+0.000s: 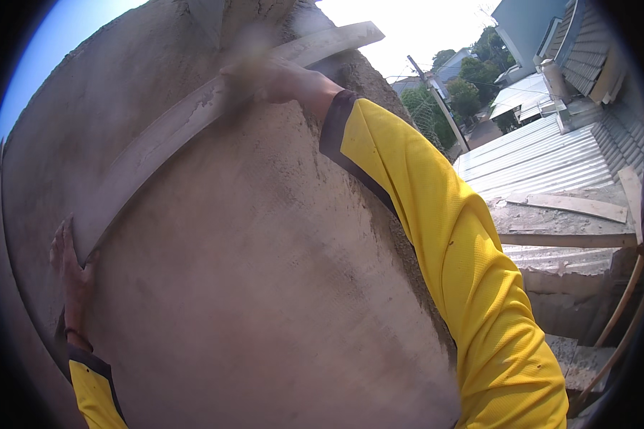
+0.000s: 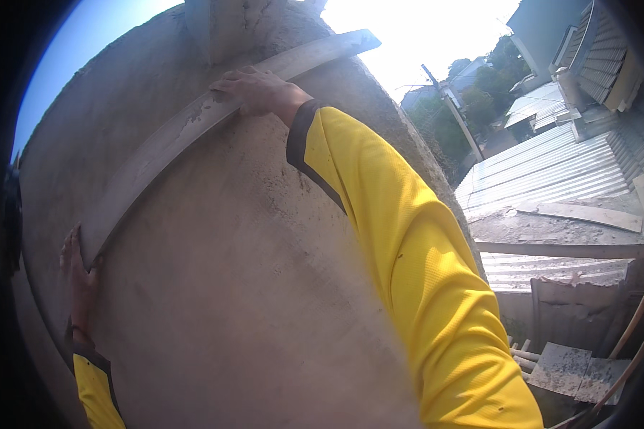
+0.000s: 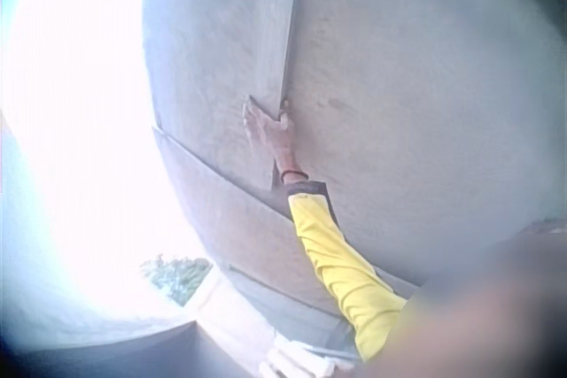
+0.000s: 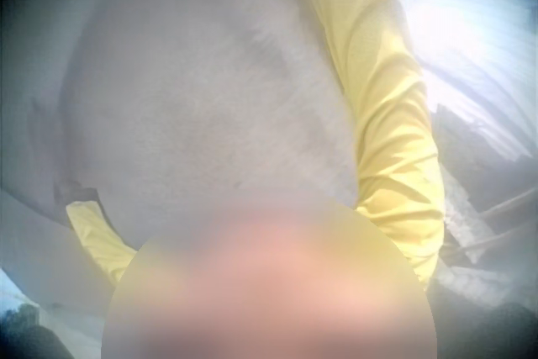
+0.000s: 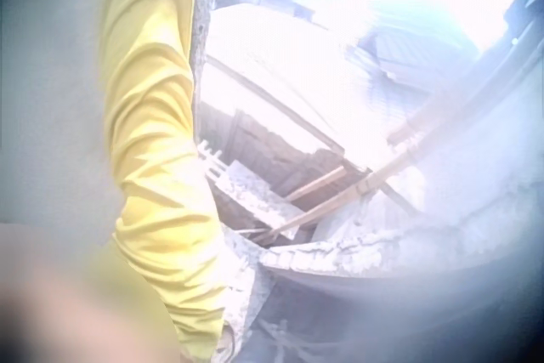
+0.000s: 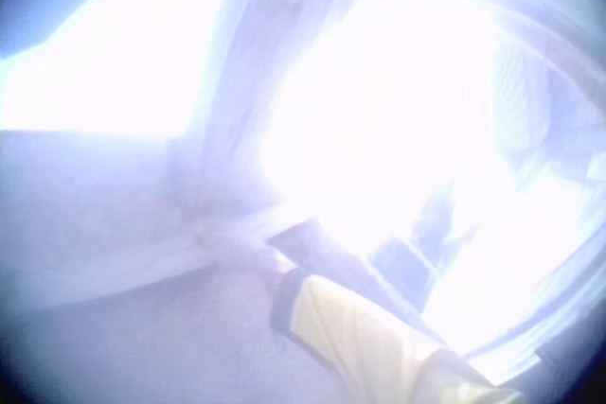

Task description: The person scoops wet plaster from a bucket using a trowel and applies it to a vertical wall. They then use a long wooden straightedge to level and smooth the applied plaster across the wall surface.

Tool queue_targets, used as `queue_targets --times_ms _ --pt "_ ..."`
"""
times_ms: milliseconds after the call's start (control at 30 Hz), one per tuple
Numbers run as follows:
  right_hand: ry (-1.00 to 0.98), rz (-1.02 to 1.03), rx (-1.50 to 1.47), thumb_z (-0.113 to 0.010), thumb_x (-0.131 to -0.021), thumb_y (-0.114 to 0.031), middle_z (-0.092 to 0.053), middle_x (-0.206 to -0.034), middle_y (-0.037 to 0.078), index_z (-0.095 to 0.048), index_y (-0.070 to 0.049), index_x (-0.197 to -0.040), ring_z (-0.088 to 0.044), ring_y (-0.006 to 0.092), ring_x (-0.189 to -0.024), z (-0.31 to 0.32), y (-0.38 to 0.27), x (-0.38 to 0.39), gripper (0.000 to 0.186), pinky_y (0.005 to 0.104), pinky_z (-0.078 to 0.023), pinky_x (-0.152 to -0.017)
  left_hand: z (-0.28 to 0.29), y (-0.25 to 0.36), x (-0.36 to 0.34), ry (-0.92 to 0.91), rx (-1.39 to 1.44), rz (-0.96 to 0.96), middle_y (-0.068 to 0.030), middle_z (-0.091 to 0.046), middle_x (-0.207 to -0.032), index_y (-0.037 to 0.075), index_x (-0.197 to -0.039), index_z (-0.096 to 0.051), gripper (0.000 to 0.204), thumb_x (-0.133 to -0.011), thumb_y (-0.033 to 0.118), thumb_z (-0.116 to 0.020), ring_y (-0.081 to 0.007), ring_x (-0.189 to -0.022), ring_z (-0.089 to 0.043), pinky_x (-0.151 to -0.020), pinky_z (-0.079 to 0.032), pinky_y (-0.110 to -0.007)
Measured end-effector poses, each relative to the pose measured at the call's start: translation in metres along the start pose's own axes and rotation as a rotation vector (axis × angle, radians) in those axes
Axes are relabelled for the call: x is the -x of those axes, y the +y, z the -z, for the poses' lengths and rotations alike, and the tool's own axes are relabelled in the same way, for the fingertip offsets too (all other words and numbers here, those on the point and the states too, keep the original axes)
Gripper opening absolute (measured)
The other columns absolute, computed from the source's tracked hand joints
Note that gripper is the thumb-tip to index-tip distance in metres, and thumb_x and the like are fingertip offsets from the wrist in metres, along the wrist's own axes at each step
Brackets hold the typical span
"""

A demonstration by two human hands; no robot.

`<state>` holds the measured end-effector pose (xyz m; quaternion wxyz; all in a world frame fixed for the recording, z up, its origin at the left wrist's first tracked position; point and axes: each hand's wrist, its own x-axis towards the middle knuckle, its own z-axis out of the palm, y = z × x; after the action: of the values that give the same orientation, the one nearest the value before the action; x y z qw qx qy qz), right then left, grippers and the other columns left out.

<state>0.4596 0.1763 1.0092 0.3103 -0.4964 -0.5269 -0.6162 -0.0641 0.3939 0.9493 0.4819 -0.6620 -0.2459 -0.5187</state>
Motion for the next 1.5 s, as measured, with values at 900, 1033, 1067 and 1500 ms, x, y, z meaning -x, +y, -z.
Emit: queue_targets --times_ms 900,1033,1067,1500 --pt "-0.001 0.068 -0.069 -0.075 -0.086 -0.013 -0.049 -0.155 -0.001 -0.046 -0.03 -0.155 -0.04 0.024 -0.147 -0.009 -0.065 0.077 0.076 0.0488 -0.037 -0.119 0.005 0.008 0.11 -0.016 0.146 0.002 -0.0112 -0.043 -0.16 0.011 -0.162 -0.033 0.089 -0.086 0.037 -0.071 -0.0354 -0.151 -0.031 -0.127 -0.02 -0.052" --pt "0.021 0.045 0.017 -0.074 -0.086 -0.013 -0.05 -0.151 -0.005 -0.045 -0.032 -0.155 -0.041 0.0196 -0.145 -0.008 -0.15 0.115 0.078 0.0472 -0.036 -0.117 0.019 -0.003 0.205 -0.081 0.122 0.12 -0.0136 -0.043 -0.159 0.007 -0.162 -0.033 0.089 -0.087 0.041 -0.068 -0.0374 -0.149 -0.033 -0.124 -0.025 -0.053" --pt "0.03 0.048 0.052 -0.074 -0.085 -0.012 -0.05 -0.151 -0.005 -0.044 -0.032 -0.155 -0.041 0.0196 -0.145 -0.007 -0.164 0.121 0.079 0.0476 -0.036 -0.117 0.02 -0.006 0.218 -0.088 0.1 0.143 -0.0141 -0.044 -0.159 0.007 -0.162 -0.033 0.09 -0.087 0.043 -0.067 -0.0377 -0.149 -0.034 -0.124 -0.026 -0.054" --pt "-0.183 -0.047 0.021 -0.081 -0.083 -0.012 -0.045 -0.158 -0.003 -0.041 -0.033 -0.157 -0.041 0.0244 -0.147 0.005 -0.006 0.066 0.087 0.0444 -0.04 -0.123 -0.014 0.068 0.092 0.012 0.166 0.062 -0.0099 -0.044 -0.159 0.018 -0.163 -0.033 0.092 -0.083 0.026 -0.078 -0.0338 -0.15 -0.033 -0.125 -0.022 -0.055"
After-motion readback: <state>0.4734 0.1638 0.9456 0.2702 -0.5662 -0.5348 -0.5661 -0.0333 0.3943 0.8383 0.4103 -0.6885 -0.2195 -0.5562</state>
